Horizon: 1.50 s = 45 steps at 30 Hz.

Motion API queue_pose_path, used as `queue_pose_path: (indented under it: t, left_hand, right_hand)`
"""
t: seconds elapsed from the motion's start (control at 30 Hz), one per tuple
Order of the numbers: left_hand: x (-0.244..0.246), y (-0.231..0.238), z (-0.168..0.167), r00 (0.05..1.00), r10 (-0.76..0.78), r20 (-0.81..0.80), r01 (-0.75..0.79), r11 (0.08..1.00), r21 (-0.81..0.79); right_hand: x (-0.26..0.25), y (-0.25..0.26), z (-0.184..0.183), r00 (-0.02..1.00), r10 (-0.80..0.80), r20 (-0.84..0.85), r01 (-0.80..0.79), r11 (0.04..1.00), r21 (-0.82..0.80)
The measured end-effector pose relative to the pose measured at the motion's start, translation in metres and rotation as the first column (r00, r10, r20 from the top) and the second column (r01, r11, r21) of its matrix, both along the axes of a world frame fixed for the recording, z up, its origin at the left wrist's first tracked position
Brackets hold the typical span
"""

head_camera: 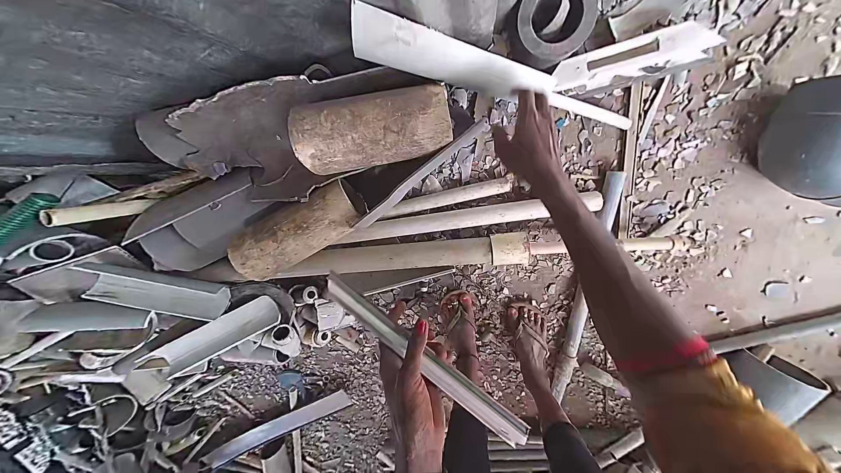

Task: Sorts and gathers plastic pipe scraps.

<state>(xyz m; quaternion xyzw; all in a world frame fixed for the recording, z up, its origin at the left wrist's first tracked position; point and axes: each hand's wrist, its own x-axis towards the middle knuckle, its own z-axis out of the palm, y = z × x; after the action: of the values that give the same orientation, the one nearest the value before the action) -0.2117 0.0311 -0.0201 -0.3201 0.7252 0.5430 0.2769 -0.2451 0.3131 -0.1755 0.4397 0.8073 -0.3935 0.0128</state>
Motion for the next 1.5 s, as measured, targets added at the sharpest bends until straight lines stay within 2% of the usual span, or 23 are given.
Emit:
queue_pose_path:
  t: [0.1, 0.17, 0.27, 0.37, 0.47, 0.53, 0.6, 0.67, 0.77, 0.87, 0.93, 0.97, 1.0, 1.03, 1.1, 1.13, 1.17, 1.2, 1.23, 1.3, 1.33, 1.43, 1.5]
  left_hand:
    - [0.001, 0.002, 0.003, 0.993, 0.099, 0.07, -0.1, 0.995, 0.015]
    - [0.002, -0.002, 0.003, 0.986, 0.123, 0.114, -0.125, 0.992, 0.009]
    - [0.001, -0.012, 0.001, 0.986, 0.128, 0.109, -0.127, 0.992, -0.017]
    - [-0.005, -0.026, 0.0, 0.986, 0.151, 0.071, -0.15, 0.988, -0.025]
    - [-0.004, -0.037, -0.001, 0.981, 0.186, 0.051, -0.185, 0.982, -0.025]
    - [0.0, -0.044, -0.004, 0.977, 0.21, 0.042, -0.21, 0.978, -0.023]
    - [0.003, -0.049, -0.006, 0.971, 0.237, 0.039, -0.236, 0.971, -0.035]
    - [0.005, -0.052, -0.007, 0.965, 0.261, 0.036, -0.26, 0.965, -0.033]
    - [0.003, -0.053, -0.004, 0.96, 0.277, 0.04, -0.277, 0.961, -0.015]
    - [-0.006, -0.057, 0.005, 0.947, 0.321, 0.017, -0.321, 0.947, 0.029]
    - [-0.011, -0.062, 0.009, 0.919, 0.392, -0.038, -0.388, 0.918, 0.083]
    - [-0.013, -0.064, 0.011, 0.898, 0.435, -0.059, -0.426, 0.896, 0.124]
    - [-0.016, -0.068, 0.014, 0.876, 0.478, -0.068, -0.463, 0.871, 0.163]
    - [-0.018, -0.073, 0.018, 0.857, 0.511, -0.065, -0.489, 0.847, 0.206]
    - [-0.02, -0.084, 0.02, 0.856, 0.516, -0.044, -0.49, 0.834, 0.252]
    - [-0.019, -0.09, 0.018, 0.867, 0.497, -0.031, -0.47, 0.837, 0.279]
    - [-0.019, -0.096, 0.015, 0.874, 0.485, -0.031, -0.455, 0.838, 0.301]
    - [-0.019, -0.1, 0.014, 0.882, 0.471, -0.022, -0.447, 0.849, 0.282]
    - [-0.018, -0.104, 0.014, 0.89, 0.456, -0.01, -0.438, 0.86, 0.261]
    - [-0.016, -0.104, 0.015, 0.907, 0.421, -0.026, -0.409, 0.893, 0.189]
    - [-0.015, -0.103, 0.015, 0.915, 0.4, -0.051, -0.389, 0.909, 0.148]
    - [-0.015, -0.088, 0.014, 0.906, 0.421, -0.047, -0.42, 0.907, 0.029]
    - [-0.016, -0.081, 0.012, 0.921, 0.39, -0.022, -0.39, 0.92, -0.044]
  right_hand:
    - [-0.051, 0.037, -0.029, 0.99, -0.008, 0.139, -0.005, 0.996, 0.089]
    - [-0.053, 0.038, -0.027, 0.986, -0.026, 0.163, 0.013, 0.997, 0.077]
    - [-0.018, 0.016, -0.005, 0.996, 0.017, 0.082, -0.027, 0.993, 0.119]
    - [0.039, -0.04, 0.012, 0.998, 0.053, -0.042, -0.035, 0.939, 0.343]
    - [0.1, -0.092, 0.019, 0.99, 0.1, -0.102, -0.042, 0.886, 0.462]
    - [0.109, -0.119, 0.019, 0.976, 0.154, -0.154, -0.056, 0.862, 0.504]
    - [0.082, -0.141, 0.024, 0.941, 0.24, -0.239, -0.086, 0.853, 0.515]
    - [0.021, -0.164, 0.036, 0.872, 0.298, -0.389, -0.053, 0.846, 0.53]
    - [-0.08, -0.199, 0.097, 0.763, 0.336, -0.552, -0.022, 0.867, 0.497]
    - [-0.101, -0.204, 0.179, 0.72, 0.501, -0.48, -0.341, 0.858, 0.384]
    - [-0.09, -0.207, 0.196, 0.725, 0.499, -0.475, -0.456, 0.864, 0.212]
    - [-0.076, -0.21, 0.192, 0.745, 0.502, -0.439, -0.529, 0.846, 0.071]
    - [-0.054, -0.213, 0.183, 0.751, 0.539, -0.381, -0.617, 0.779, -0.114]
    - [-0.027, -0.215, 0.173, 0.724, 0.609, -0.325, -0.69, 0.636, -0.345]
    - [0.024, -0.225, 0.148, 0.663, 0.679, -0.316, -0.633, 0.283, -0.721]
    - [0.05, -0.235, 0.137, 0.689, 0.646, -0.329, -0.567, 0.197, -0.8]
    - [0.073, -0.249, 0.129, 0.756, 0.563, -0.333, -0.521, 0.211, -0.827]
    - [0.09, -0.263, 0.126, 0.827, 0.453, -0.332, -0.484, 0.274, -0.831]
    - [0.093, -0.272, 0.127, 0.855, 0.391, -0.34, -0.483, 0.365, -0.796]
    - [0.066, -0.276, 0.13, 0.816, 0.406, -0.41, -0.577, 0.565, -0.589]
    - [0.042, -0.276, 0.133, 0.782, 0.41, -0.469, -0.615, 0.625, -0.48]
    - [-0.049, -0.278, 0.145, 0.624, 0.452, -0.637, -0.693, 0.697, -0.184]
    - [-0.09, -0.274, 0.154, 0.605, 0.529, -0.595, -0.677, 0.735, -0.036]
